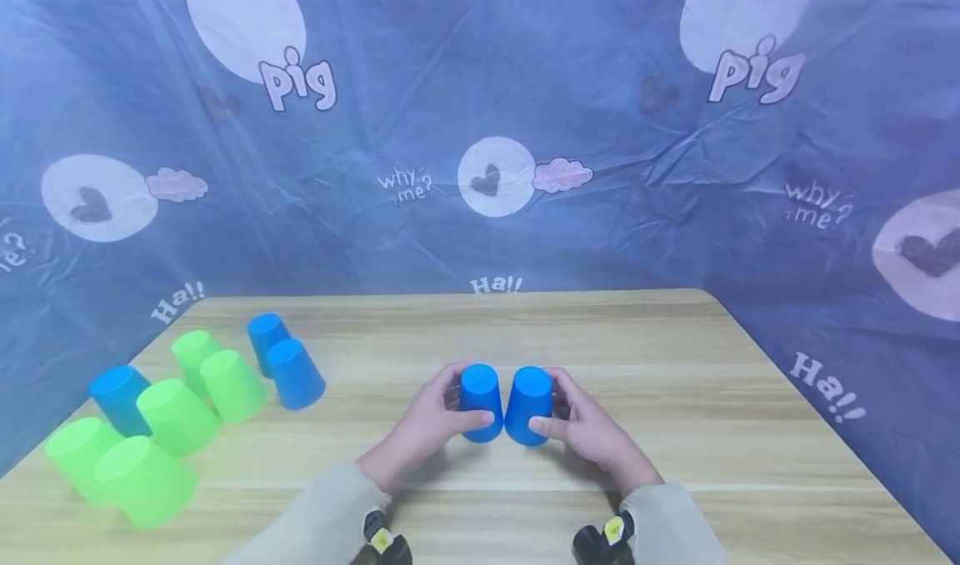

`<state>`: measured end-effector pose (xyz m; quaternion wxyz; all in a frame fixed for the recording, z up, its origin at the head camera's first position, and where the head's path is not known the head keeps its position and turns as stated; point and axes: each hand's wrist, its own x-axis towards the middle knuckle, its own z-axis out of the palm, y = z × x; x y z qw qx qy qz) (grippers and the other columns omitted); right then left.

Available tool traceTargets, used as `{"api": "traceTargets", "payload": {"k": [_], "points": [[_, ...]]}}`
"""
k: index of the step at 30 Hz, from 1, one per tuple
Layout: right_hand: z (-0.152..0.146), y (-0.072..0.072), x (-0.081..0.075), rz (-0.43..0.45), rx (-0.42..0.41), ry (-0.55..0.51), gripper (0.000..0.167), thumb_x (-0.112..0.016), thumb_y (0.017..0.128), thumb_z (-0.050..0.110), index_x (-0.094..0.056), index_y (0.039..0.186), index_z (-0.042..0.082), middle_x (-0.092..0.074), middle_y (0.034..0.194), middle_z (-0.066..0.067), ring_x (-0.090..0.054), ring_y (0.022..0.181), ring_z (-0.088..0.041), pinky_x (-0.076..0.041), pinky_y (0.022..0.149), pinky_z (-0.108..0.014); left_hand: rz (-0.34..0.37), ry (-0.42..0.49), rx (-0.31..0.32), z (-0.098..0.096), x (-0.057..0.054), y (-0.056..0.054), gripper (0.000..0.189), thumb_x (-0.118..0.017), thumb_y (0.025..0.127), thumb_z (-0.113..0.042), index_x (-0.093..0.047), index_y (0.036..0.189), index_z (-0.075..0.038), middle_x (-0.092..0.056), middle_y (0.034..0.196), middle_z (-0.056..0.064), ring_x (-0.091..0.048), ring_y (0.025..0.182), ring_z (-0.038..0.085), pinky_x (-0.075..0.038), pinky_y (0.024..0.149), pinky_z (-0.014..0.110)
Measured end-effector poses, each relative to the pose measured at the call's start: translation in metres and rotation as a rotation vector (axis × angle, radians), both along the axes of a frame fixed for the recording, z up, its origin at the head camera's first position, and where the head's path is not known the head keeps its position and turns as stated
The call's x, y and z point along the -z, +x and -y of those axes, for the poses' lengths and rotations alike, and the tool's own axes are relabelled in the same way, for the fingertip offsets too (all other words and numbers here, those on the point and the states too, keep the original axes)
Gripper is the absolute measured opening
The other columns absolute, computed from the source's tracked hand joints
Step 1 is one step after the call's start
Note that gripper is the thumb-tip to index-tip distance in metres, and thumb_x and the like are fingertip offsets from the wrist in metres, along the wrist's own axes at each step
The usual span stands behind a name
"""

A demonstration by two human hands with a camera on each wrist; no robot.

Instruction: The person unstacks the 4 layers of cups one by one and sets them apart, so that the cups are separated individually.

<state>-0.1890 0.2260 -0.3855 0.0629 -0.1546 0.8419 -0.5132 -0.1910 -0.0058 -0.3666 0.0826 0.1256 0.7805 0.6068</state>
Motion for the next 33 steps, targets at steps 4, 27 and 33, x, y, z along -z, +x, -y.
{"api": "traceTargets", "payload": {"k": [4, 27, 33], "points": [[0.000, -0.001, 0.000, -0.002, -0.005, -0.004, 0.059, -0.064, 0.087, 0.025, -0.032, 0.136, 0.013, -0.045, 0.134, -0.021, -0.039, 0.124, -0.046, -0.032, 0.097, -0.067, 0.009, 0.005, -0.015, -0.002, 0.002, -0.001, 0.056, -0.073, 0.080, -0.019, -0.047, 0.130, -0.017, -0.052, 0.130, 0.008, -0.045, 0.124, 0.034, -0.038, 0.100, 0.057], [-0.001, 0.000, -0.003, -0.017, -0.014, -0.007, 0.060, -0.064, 0.087, 0.022, -0.031, 0.136, 0.010, -0.045, 0.134, -0.022, -0.040, 0.123, -0.047, -0.034, 0.097, -0.065, -0.010, -0.083, -0.027, 0.013, -0.008, -0.003, 0.056, -0.072, 0.081, -0.025, -0.048, 0.132, -0.020, -0.051, 0.132, 0.009, -0.043, 0.126, 0.037, -0.039, 0.099, 0.057], [-0.002, -0.001, -0.002, -0.016, -0.029, -0.016, 0.059, -0.063, 0.087, 0.021, -0.031, 0.136, 0.009, -0.045, 0.134, -0.022, -0.039, 0.123, -0.047, -0.035, 0.097, -0.065, -0.049, -0.123, -0.042, 0.034, -0.022, -0.007, 0.057, -0.070, 0.082, -0.029, -0.047, 0.133, -0.019, -0.052, 0.131, 0.008, -0.046, 0.124, 0.034, -0.041, 0.099, 0.053]]}}
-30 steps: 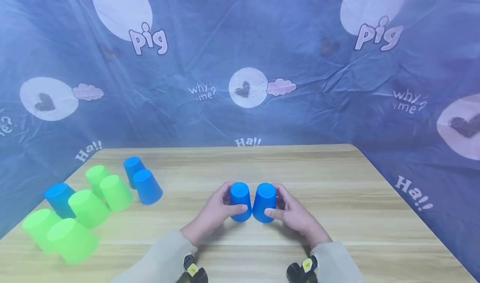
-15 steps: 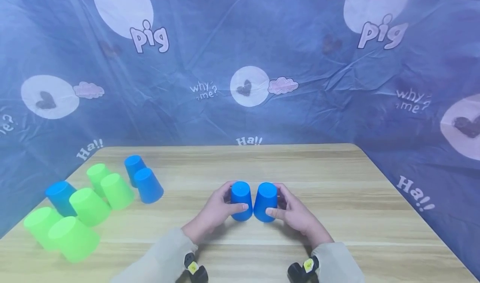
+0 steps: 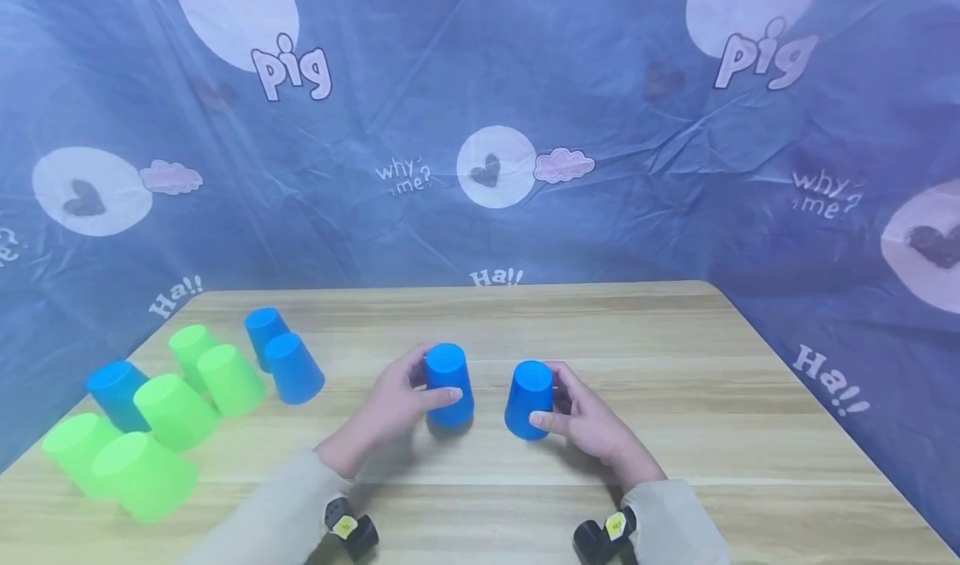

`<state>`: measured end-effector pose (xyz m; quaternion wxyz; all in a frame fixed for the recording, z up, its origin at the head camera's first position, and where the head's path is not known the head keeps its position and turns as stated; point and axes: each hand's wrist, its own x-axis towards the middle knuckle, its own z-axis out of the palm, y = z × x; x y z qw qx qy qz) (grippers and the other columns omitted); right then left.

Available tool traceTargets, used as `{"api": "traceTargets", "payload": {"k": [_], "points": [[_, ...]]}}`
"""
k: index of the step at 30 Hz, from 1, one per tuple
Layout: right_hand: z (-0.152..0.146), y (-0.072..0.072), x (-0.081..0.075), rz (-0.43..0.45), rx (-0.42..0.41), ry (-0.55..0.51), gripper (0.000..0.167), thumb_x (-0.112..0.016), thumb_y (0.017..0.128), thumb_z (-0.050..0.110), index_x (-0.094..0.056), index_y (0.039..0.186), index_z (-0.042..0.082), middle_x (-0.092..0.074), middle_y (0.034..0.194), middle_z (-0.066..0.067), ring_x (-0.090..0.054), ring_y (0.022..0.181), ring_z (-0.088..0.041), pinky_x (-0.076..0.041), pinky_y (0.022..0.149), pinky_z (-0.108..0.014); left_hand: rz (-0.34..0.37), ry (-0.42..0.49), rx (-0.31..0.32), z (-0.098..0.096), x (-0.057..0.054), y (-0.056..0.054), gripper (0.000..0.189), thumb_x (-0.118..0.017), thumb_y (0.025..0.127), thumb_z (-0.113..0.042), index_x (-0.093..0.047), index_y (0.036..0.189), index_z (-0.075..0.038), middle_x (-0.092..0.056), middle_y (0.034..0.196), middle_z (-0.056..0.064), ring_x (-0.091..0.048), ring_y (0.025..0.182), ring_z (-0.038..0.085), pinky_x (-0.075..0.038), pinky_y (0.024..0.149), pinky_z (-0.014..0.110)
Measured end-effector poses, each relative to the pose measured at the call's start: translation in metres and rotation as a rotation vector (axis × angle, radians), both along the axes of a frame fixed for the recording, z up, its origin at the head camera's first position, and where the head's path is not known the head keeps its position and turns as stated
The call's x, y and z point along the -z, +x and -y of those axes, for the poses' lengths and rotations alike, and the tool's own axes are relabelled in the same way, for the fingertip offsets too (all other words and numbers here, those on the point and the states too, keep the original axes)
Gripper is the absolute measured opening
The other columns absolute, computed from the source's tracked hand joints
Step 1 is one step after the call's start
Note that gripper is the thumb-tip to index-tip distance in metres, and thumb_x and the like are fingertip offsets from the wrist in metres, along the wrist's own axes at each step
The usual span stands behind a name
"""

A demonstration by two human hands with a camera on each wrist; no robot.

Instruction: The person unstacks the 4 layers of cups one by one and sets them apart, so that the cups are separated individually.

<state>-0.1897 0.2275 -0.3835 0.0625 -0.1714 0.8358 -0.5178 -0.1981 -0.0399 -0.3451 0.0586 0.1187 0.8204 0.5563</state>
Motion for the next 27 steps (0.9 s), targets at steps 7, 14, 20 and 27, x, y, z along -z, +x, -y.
{"api": "traceTargets", "payload": {"k": [7, 14, 20, 27], "points": [[0.000, 0.000, -0.001, -0.008, -0.002, -0.003, 0.059, -0.063, 0.087, 0.021, -0.032, 0.135, 0.008, -0.045, 0.133, -0.023, -0.039, 0.123, -0.048, -0.034, 0.097, -0.065, -0.031, -0.042, -0.091, 0.031, -0.015, -0.001, 0.059, -0.071, 0.081, -0.031, -0.047, 0.133, -0.015, -0.053, 0.130, 0.011, -0.047, 0.122, 0.035, -0.040, 0.099, 0.054], [0.001, -0.001, 0.001, -0.019, -0.017, -0.012, 0.058, -0.064, 0.087, 0.020, -0.032, 0.134, 0.007, -0.045, 0.132, -0.024, -0.040, 0.123, -0.048, -0.034, 0.098, -0.065, -0.012, -0.118, -0.187, 0.063, -0.032, 0.003, 0.065, -0.072, 0.080, -0.033, -0.043, 0.136, -0.018, -0.049, 0.135, 0.014, -0.045, 0.125, 0.035, -0.040, 0.099, 0.054], [0.002, -0.002, 0.002, -0.020, -0.028, -0.024, 0.057, -0.064, 0.087, 0.019, -0.032, 0.133, 0.007, -0.045, 0.133, -0.024, -0.039, 0.124, -0.049, -0.033, 0.098, -0.065, -0.081, -0.138, -0.198, 0.096, -0.046, 0.009, 0.063, -0.071, 0.081, -0.033, -0.044, 0.134, -0.015, -0.053, 0.129, 0.016, -0.051, 0.119, 0.033, -0.044, 0.097, 0.049], [0.001, 0.000, 0.001, -0.014, -0.009, -0.008, 0.058, -0.064, 0.087, 0.020, -0.033, 0.134, 0.008, -0.044, 0.133, -0.024, -0.037, 0.125, -0.049, -0.033, 0.099, -0.065, -0.132, -0.176, -0.246, 0.133, -0.071, 0.029, 0.064, -0.067, 0.085, -0.035, -0.040, 0.137, -0.011, -0.050, 0.130, 0.023, -0.050, 0.118, 0.038, -0.045, 0.094, 0.053]]}}
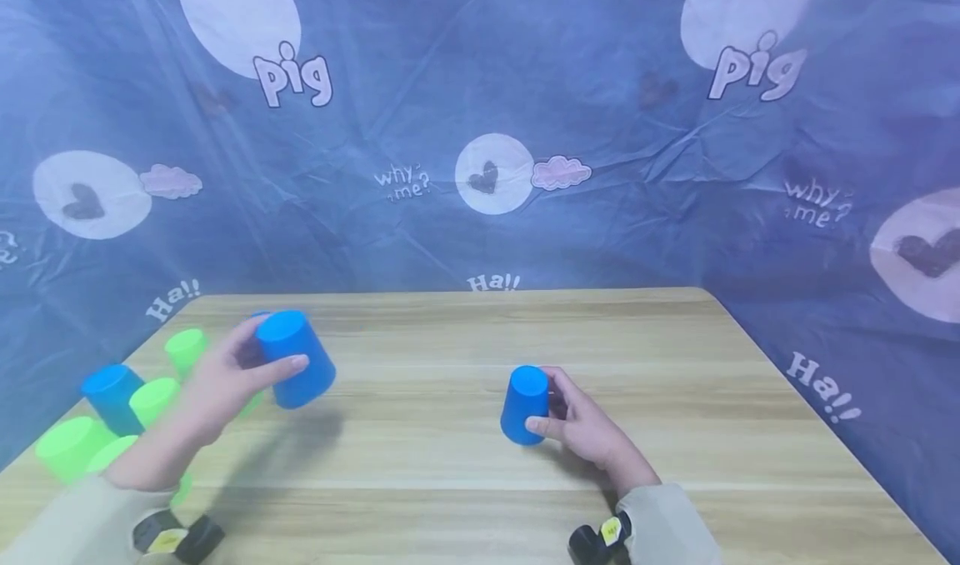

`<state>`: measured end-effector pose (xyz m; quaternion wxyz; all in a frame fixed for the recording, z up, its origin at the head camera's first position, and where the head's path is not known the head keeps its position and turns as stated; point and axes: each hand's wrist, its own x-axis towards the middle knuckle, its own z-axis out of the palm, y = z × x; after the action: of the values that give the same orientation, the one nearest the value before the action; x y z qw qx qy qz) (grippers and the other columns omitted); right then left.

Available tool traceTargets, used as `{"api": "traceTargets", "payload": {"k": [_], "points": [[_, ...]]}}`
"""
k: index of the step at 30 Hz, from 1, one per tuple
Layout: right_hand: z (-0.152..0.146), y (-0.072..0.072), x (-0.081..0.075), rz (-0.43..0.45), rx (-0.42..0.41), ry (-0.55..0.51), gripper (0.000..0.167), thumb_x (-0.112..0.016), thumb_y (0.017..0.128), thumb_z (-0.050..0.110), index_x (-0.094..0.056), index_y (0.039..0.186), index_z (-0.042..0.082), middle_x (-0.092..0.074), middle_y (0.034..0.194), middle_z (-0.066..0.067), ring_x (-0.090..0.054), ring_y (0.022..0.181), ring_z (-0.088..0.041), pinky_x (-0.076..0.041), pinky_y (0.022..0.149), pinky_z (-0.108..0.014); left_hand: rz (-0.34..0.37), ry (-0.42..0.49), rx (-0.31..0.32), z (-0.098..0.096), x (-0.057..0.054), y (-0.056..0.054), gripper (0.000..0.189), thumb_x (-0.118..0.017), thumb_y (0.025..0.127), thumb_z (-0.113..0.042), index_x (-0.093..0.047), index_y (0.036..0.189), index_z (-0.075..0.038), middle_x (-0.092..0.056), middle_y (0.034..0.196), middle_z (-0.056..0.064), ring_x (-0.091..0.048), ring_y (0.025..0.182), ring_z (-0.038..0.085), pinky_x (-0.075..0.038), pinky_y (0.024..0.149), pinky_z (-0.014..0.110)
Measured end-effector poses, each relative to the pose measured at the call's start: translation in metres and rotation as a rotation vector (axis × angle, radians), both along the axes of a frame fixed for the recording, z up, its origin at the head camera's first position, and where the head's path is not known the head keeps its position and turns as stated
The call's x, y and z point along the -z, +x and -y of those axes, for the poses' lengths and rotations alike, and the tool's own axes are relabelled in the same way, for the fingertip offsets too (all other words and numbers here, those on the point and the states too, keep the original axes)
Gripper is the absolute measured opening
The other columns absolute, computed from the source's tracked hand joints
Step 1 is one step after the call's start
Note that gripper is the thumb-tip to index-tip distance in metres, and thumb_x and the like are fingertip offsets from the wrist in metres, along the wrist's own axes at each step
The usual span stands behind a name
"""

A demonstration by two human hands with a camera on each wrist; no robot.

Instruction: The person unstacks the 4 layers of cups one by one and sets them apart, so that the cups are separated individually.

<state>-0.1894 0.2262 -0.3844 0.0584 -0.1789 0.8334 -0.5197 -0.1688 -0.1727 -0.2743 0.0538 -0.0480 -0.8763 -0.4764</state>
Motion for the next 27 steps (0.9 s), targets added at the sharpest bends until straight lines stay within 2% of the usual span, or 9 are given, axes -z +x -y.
{"api": "traceTargets", "payload": {"k": [6, 12, 13, 16, 19, 22, 23, 24, 27], "points": [[0.000, 0.002, 0.001, 0.011, 0.008, -0.002, 0.058, -0.063, 0.087, 0.020, -0.032, 0.134, 0.008, -0.044, 0.133, -0.024, -0.039, 0.124, -0.048, -0.034, 0.098, -0.064, 0.042, -0.094, -0.076, 0.033, -0.014, 0.019, 0.077, -0.062, 0.085, -0.046, -0.028, 0.144, -0.010, -0.043, 0.135, 0.027, -0.044, 0.121, 0.044, -0.044, 0.093, 0.057], [0.002, 0.001, 0.002, 0.012, -0.002, -0.004, 0.057, -0.064, 0.087, 0.021, -0.033, 0.134, 0.009, -0.045, 0.133, -0.023, -0.041, 0.122, -0.046, -0.036, 0.098, -0.063, 0.022, -0.186, -0.217, 0.072, -0.013, 0.036, 0.076, -0.063, 0.085, -0.045, -0.031, 0.143, -0.007, -0.048, 0.129, 0.031, -0.049, 0.114, 0.047, -0.050, 0.080, 0.056], [0.002, 0.001, 0.002, 0.010, -0.006, -0.005, 0.057, -0.064, 0.087, 0.021, -0.033, 0.134, 0.009, -0.046, 0.132, -0.023, -0.042, 0.122, -0.046, -0.036, 0.098, -0.062, 0.024, -0.198, -0.246, 0.079, -0.012, 0.039, 0.077, -0.064, 0.084, -0.045, -0.032, 0.143, -0.007, -0.048, 0.128, 0.032, -0.051, 0.112, 0.047, -0.053, 0.077, 0.050], [0.002, 0.000, 0.004, 0.004, -0.010, -0.002, 0.057, -0.064, 0.087, 0.020, -0.033, 0.134, 0.009, -0.046, 0.131, -0.024, -0.043, 0.121, -0.045, -0.036, 0.097, -0.062, 0.023, -0.224, -0.339, 0.097, -0.009, 0.049, 0.081, -0.066, 0.082, -0.046, -0.031, 0.143, -0.007, -0.048, 0.127, 0.032, -0.063, 0.093, 0.018, -0.054, 0.066, 0.028], [0.001, 0.001, 0.004, 0.006, 0.001, 0.009, 0.057, -0.063, 0.087, 0.020, -0.033, 0.134, 0.009, -0.046, 0.132, -0.024, -0.042, 0.122, -0.046, -0.036, 0.097, -0.063, -0.046, -0.170, -0.413, 0.116, 0.000, 0.059, 0.073, -0.070, 0.081, -0.037, -0.036, 0.141, -0.012, -0.060, 0.113, 0.005, -0.051, 0.076, -0.012, -0.043, 0.054, 0.007], [-0.001, 0.001, 0.004, 0.008, 0.011, 0.017, 0.057, -0.063, 0.088, 0.020, -0.032, 0.135, 0.009, -0.046, 0.131, -0.024, -0.042, 0.121, -0.046, -0.036, 0.096, -0.063, -0.101, -0.096, -0.508, 0.131, 0.009, 0.067, 0.062, -0.071, 0.082, -0.027, -0.041, 0.136, -0.023, -0.050, 0.097, -0.022, -0.043, 0.073, -0.020, -0.038, 0.055, 0.002], [-0.001, 0.002, 0.004, 0.010, 0.011, 0.017, 0.057, -0.063, 0.088, 0.021, -0.032, 0.135, 0.009, -0.046, 0.131, -0.024, -0.042, 0.121, -0.045, -0.036, 0.096, -0.063, -0.100, -0.078, -0.550, 0.136, 0.012, 0.069, 0.062, -0.071, 0.082, -0.025, -0.040, 0.135, -0.025, -0.045, 0.096, -0.026, -0.041, 0.073, -0.020, -0.039, 0.059, 0.000], [-0.001, 0.002, 0.003, 0.011, 0.009, 0.015, 0.057, -0.063, 0.088, 0.020, -0.032, 0.135, 0.009, -0.046, 0.131, -0.024, -0.042, 0.121, -0.045, -0.036, 0.096, -0.063, -0.099, -0.067, -0.596, 0.140, 0.014, 0.071, 0.062, -0.070, 0.082, -0.024, -0.039, 0.135, -0.026, -0.045, 0.097, -0.024, -0.039, 0.072, -0.021, -0.037, 0.058, -0.001], [-0.002, 0.002, 0.003, 0.015, 0.006, 0.012, 0.058, -0.063, 0.088, 0.021, -0.032, 0.135, 0.009, -0.046, 0.132, -0.024, -0.041, 0.122, -0.046, -0.036, 0.097, -0.063, -0.019, -0.090, -0.715, 0.147, 0.020, 0.074, 0.067, -0.068, 0.084, -0.028, -0.034, 0.140, -0.017, -0.053, 0.112, 0.003, -0.031, 0.066, -0.020, -0.034, 0.053, 0.000]]}}
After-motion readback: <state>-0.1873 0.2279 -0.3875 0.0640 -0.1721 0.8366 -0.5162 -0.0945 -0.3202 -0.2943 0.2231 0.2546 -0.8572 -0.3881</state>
